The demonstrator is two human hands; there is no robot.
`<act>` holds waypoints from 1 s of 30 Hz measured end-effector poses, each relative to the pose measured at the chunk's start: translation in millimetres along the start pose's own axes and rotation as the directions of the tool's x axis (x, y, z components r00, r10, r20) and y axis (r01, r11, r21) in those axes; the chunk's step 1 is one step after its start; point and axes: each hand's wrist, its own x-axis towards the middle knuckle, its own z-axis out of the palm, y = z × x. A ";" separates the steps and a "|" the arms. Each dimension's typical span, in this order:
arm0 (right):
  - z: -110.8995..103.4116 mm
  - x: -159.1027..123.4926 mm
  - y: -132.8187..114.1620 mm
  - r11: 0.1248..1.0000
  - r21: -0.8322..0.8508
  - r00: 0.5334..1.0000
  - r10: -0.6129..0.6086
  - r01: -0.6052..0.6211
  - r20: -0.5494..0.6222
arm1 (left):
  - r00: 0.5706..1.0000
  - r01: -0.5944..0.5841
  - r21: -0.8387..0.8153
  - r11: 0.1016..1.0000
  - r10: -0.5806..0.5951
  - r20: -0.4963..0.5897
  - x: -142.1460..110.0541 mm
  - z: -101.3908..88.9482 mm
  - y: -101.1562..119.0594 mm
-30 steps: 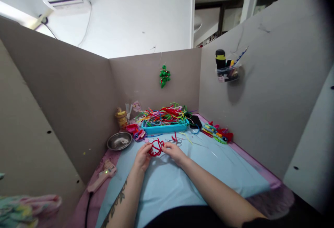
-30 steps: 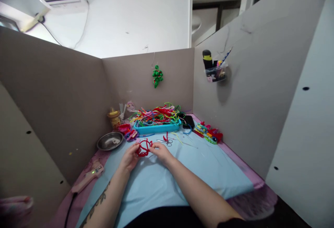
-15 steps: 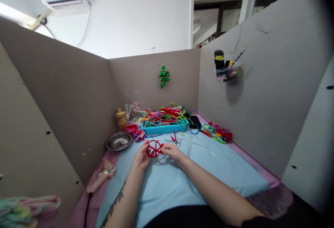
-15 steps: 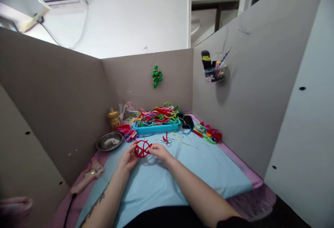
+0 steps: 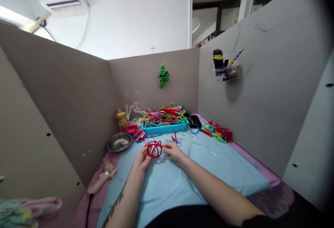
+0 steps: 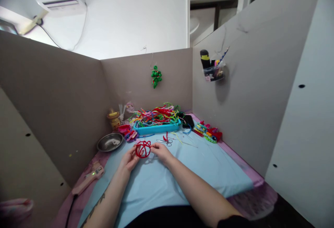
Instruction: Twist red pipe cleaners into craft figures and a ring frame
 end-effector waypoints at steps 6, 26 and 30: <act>-1.0 -0.2 -2.7 1.000 -0.025 0.998 -0.006 0.004 -0.056 | 1.000 0.017 -0.015 1.000 -0.017 -0.011 -3.2 2.6 0.5; 2.0 -5.4 -8.7 0.987 -0.017 0.984 -0.159 0.160 0.077 | 0.998 -0.003 0.113 0.994 -0.004 0.067 -4.3 -0.4 -4.5; -0.6 -3.2 -6.2 0.977 -0.138 0.986 -0.167 0.166 0.001 | 0.979 -0.182 0.191 0.965 0.161 0.122 -5.8 0.6 -1.4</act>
